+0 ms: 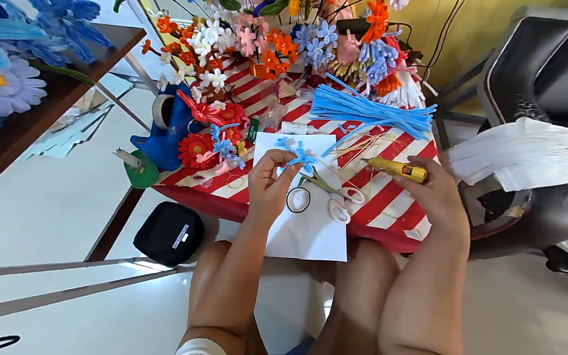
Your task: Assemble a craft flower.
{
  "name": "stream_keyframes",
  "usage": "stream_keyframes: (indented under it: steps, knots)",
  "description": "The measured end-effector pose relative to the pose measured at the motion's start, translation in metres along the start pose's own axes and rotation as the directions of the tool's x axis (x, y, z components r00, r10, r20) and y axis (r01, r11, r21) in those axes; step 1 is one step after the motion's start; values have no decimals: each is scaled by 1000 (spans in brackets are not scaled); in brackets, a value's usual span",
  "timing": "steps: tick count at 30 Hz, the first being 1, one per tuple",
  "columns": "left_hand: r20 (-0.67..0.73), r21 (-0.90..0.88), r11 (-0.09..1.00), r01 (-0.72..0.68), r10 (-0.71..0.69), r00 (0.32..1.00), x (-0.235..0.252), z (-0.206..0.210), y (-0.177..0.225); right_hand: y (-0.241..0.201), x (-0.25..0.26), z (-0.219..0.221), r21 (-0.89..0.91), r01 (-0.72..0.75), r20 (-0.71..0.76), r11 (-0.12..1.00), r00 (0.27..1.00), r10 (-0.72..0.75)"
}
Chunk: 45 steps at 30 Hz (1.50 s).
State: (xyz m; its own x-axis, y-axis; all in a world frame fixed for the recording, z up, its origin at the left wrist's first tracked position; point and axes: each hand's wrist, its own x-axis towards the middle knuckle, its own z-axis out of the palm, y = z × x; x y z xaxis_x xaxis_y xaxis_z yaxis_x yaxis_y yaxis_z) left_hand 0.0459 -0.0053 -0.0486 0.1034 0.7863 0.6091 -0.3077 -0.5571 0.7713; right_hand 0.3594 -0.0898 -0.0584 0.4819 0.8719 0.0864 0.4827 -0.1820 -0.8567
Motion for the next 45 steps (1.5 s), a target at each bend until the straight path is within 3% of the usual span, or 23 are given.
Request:
stream_keyframes:
  steps: [3,6,8,12,20,23,28,31,36,39,42,45]
  knots:
    - [38,-20,1000,8,-7,999,1,-1,2,-11,-9,-5,-16,196,-139,981,971,-196]
    - [92,-38,999,2,1,996,1,-1,5,-52,-32,6,-62,507,-237,860,829,-506]
    - [122,-50,999,-9,15,992,0,0,7,-79,-51,30,75,640,-182,765,763,-620]
    - [169,-68,997,-25,36,985,-2,2,11,-102,-68,78,230,658,-93,717,748,-657]
    - [162,-56,998,-40,49,986,-4,-5,16,-115,-71,99,171,697,-94,697,715,-692]
    - [160,-14,999,-37,39,986,-4,-10,18,-118,-70,109,86,746,-146,660,665,-733]
    - [141,46,999,17,-23,990,-4,-17,24,-122,-64,119,-108,839,-177,533,511,-841]
    - [82,72,995,65,-71,994,-5,-19,26,-126,-64,124,-140,813,-153,565,546,-824]
    - [-23,56,993,101,-100,995,-2,-27,26,-125,-58,112,148,765,-237,627,643,-728]
    - [-41,-28,994,110,-111,993,0,-32,26,-122,-51,96,346,748,-375,567,664,-647]
    - [-48,-127,977,171,-179,983,-1,-32,29,-123,-49,94,545,732,-532,409,679,-506]
    - [-39,-211,946,244,-258,965,-1,-32,32,-123,-52,103,524,721,-504,452,691,-518]
